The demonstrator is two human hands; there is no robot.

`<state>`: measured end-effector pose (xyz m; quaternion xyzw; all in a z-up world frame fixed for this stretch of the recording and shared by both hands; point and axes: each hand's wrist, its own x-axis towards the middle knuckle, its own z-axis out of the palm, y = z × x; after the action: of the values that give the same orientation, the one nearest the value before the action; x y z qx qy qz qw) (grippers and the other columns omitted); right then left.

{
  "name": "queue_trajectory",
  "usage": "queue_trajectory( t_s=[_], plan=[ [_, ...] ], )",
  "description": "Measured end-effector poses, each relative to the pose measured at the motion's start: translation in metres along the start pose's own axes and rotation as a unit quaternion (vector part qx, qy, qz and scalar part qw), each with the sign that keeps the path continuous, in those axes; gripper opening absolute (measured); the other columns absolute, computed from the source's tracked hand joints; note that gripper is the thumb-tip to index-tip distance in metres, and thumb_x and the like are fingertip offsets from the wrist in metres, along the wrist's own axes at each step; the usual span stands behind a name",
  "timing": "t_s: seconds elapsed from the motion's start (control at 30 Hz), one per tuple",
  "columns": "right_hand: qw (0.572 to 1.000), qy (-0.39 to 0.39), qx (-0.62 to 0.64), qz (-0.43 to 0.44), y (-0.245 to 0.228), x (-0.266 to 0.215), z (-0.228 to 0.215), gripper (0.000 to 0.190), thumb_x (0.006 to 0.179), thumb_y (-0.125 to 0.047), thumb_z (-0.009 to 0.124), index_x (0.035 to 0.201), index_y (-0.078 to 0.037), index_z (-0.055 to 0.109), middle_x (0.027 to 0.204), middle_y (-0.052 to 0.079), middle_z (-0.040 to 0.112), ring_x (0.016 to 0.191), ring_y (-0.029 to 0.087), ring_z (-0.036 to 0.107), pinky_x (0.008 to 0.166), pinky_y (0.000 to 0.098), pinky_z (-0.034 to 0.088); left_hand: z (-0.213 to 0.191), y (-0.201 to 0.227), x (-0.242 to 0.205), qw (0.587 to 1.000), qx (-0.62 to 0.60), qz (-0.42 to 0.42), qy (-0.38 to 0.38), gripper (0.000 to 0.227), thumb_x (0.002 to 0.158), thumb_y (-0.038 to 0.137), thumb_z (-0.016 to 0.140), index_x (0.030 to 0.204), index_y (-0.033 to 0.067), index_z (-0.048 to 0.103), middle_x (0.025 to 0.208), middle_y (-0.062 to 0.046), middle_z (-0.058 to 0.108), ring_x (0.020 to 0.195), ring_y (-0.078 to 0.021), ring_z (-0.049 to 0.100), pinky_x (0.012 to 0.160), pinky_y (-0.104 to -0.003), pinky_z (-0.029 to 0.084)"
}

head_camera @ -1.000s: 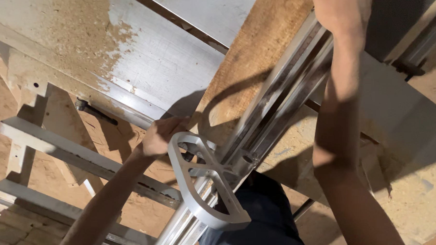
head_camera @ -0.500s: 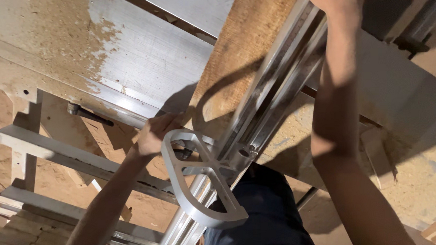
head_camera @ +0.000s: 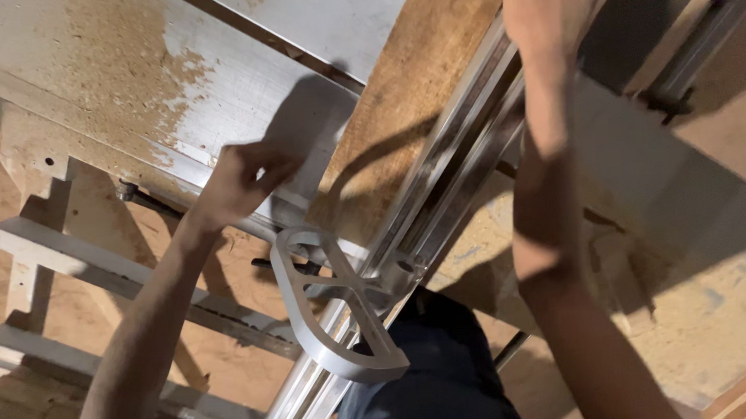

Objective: The person repeatedly picks up wooden planks and feeds them through a table saw to cut them into smaller pieces. The cut pieces accumulate on the table surface while the person continues the cutting process.

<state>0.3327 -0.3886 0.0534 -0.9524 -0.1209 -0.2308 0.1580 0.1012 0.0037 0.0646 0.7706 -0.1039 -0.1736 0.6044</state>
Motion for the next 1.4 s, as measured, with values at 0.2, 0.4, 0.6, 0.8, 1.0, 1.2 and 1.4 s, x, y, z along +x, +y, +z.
queue_trajectory(
  t_s=[0.2, 0.4, 0.6, 0.8, 1.0, 1.2, 1.4],
  plan=[
    [0.996, 0.068, 0.003, 0.059, -0.024, 0.023, -0.020, 0.029, 0.093, -0.018, 0.066, 0.070, 0.000, 0.064, 0.062, 0.017, 0.062, 0.055, 0.031, 0.066, 0.054, 0.0418, 0.051, 0.033, 0.032, 0.098, 0.987, 0.150, -0.049, 0.016, 0.020, 0.087, 0.014, 0.078, 0.105, 0.0054, 0.080, 0.091, -0.011, 0.078, 0.070, -0.0199, 0.073, 0.062, -0.034, 0.057],
    [0.981, -0.007, 0.098, 0.167, -0.037, 0.026, -0.031, 0.029, 0.088, -0.017, 0.059, 0.067, 0.001, 0.067, 0.058, 0.017, 0.063, 0.051, 0.032, 0.067, 0.056, 0.0459, 0.051, 0.038, 0.043, 0.111, 0.981, 0.191, 0.007, 0.027, 0.018, 0.081, 0.016, 0.076, 0.094, 0.0037, 0.077, 0.086, -0.013, 0.076, 0.068, -0.0236, 0.073, 0.063, -0.038, 0.060],
    [1.000, -0.019, 0.016, 0.012, -0.048, 0.036, -0.025, 0.029, 0.093, -0.014, 0.058, 0.074, 0.007, 0.066, 0.067, 0.025, 0.065, 0.062, 0.039, 0.070, 0.062, 0.0500, 0.054, 0.039, 0.023, 0.114, 0.977, 0.207, 0.022, 0.050, 0.023, 0.082, 0.022, 0.078, 0.086, -0.0001, 0.073, 0.074, -0.019, 0.071, 0.065, -0.0321, 0.069, 0.060, -0.043, 0.055],
    [0.997, -0.041, 0.057, 0.020, -0.044, 0.037, -0.018, 0.028, 0.095, -0.012, 0.054, 0.080, 0.008, 0.067, 0.070, 0.025, 0.066, 0.064, 0.039, 0.072, 0.064, 0.0505, 0.054, 0.036, 0.031, 0.123, 0.963, 0.259, -0.075, 0.018, 0.039, 0.071, 0.030, 0.087, 0.074, -0.0060, 0.072, 0.069, -0.023, 0.068, 0.063, -0.0343, 0.068, 0.062, -0.041, 0.058],
    [0.999, -0.034, -0.028, 0.005, -0.023, 0.028, -0.007, 0.029, 0.095, -0.012, 0.055, 0.073, 0.005, 0.063, 0.068, 0.026, 0.064, 0.063, 0.039, 0.069, 0.060, 0.0490, 0.053, 0.048, 0.045, 0.125, 0.954, 0.246, -0.167, 0.033, 0.054, 0.063, 0.037, 0.093, 0.083, -0.0074, 0.071, 0.078, -0.022, 0.069, 0.073, -0.0327, 0.072, 0.066, -0.039, 0.060],
    [0.993, -0.087, -0.077, -0.003, -0.045, 0.035, -0.016, 0.028, 0.103, -0.017, 0.054, 0.094, 0.005, 0.068, 0.092, 0.027, 0.068, 0.086, 0.040, 0.068, 0.077, 0.0507, 0.056, 0.048, 0.059, 0.115, 0.967, 0.198, -0.142, 0.074, 0.051, 0.064, 0.023, 0.088, 0.101, -0.0024, 0.066, 0.084, -0.019, 0.072, 0.074, -0.0344, 0.073, 0.068, -0.039, 0.062],
    [0.986, 0.063, 0.085, -0.129, -0.079, 0.006, -0.062, 0.028, 0.112, -0.022, 0.053, 0.115, 0.000, 0.070, 0.108, 0.020, 0.071, 0.103, 0.039, 0.067, 0.110, 0.0617, 0.045, 0.055, 0.060, 0.123, 0.935, 0.260, -0.227, 0.074, 0.045, 0.071, 0.034, 0.088, 0.093, -0.0029, 0.073, 0.085, -0.020, 0.073, 0.078, -0.0339, 0.075, 0.071, -0.042, 0.062]
  ],
)
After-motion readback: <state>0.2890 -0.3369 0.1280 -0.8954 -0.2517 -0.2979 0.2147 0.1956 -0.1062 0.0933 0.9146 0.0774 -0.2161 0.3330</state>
